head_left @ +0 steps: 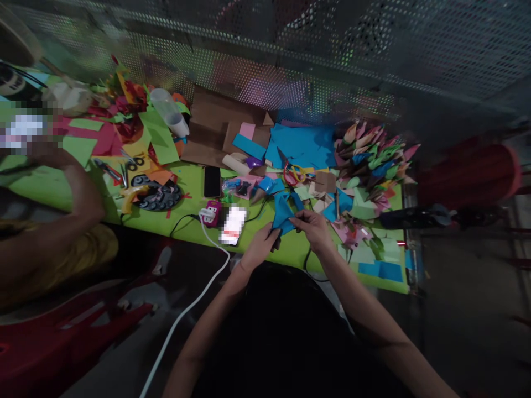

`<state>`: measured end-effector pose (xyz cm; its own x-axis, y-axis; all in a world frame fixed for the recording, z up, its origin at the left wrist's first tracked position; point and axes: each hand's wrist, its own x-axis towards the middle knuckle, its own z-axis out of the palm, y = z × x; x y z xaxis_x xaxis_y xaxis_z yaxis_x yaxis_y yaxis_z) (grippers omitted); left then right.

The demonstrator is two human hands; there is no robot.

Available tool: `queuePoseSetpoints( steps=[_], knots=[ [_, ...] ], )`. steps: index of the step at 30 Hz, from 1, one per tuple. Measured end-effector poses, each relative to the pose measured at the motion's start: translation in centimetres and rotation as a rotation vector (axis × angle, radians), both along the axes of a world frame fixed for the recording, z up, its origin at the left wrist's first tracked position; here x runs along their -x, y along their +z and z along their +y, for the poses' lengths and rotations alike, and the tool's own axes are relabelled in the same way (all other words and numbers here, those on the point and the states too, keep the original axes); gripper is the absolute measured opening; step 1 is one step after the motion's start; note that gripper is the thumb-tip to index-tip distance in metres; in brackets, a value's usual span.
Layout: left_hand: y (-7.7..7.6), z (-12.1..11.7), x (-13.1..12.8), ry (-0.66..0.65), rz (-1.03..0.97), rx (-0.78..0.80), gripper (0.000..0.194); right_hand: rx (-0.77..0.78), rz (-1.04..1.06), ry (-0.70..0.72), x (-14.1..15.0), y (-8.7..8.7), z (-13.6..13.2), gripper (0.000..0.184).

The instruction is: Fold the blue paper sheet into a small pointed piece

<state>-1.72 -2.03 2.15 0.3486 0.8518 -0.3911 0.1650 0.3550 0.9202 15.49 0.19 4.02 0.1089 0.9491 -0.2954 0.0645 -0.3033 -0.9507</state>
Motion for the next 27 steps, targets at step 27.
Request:
queuePoseSetpoints(
  steps=[27],
  knots=[
    [-1.9, 1.8, -1.3, 0.442, -0.426, 0.431, 0.03, -0.229, -0.061, 0.154, -1.3, -3.4, -0.8, 0.029]
  ],
)
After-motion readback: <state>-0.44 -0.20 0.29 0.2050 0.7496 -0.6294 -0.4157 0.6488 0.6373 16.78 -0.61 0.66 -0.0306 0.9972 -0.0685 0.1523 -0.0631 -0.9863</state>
